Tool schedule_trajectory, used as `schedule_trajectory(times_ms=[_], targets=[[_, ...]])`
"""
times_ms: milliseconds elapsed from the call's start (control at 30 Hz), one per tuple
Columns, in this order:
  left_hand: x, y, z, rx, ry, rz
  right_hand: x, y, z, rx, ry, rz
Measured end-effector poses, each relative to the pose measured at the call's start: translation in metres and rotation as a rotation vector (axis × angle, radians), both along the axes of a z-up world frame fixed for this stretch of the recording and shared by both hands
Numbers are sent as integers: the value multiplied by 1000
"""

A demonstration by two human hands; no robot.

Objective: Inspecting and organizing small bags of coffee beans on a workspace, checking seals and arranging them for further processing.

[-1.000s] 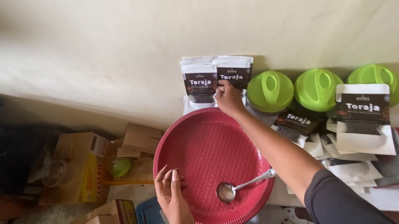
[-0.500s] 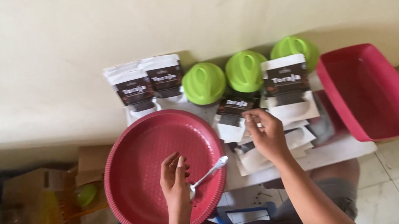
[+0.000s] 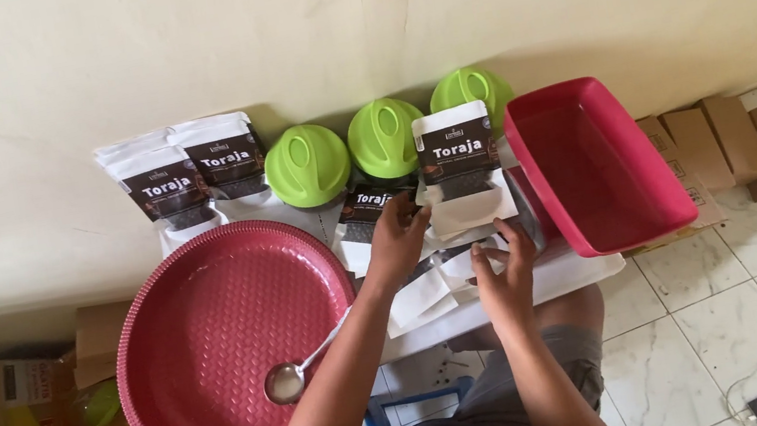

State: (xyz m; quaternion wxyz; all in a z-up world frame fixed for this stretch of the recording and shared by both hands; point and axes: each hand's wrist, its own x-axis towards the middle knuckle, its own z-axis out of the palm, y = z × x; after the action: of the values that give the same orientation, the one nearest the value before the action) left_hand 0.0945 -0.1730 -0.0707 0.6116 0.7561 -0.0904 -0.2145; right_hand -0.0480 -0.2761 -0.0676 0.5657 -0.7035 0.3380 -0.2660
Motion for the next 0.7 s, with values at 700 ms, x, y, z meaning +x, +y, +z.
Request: schedule_trajectory(times_ms=[700], targets=[[23,-25,-37,44,-133,21,-14,19,-15,116,-48,-10]])
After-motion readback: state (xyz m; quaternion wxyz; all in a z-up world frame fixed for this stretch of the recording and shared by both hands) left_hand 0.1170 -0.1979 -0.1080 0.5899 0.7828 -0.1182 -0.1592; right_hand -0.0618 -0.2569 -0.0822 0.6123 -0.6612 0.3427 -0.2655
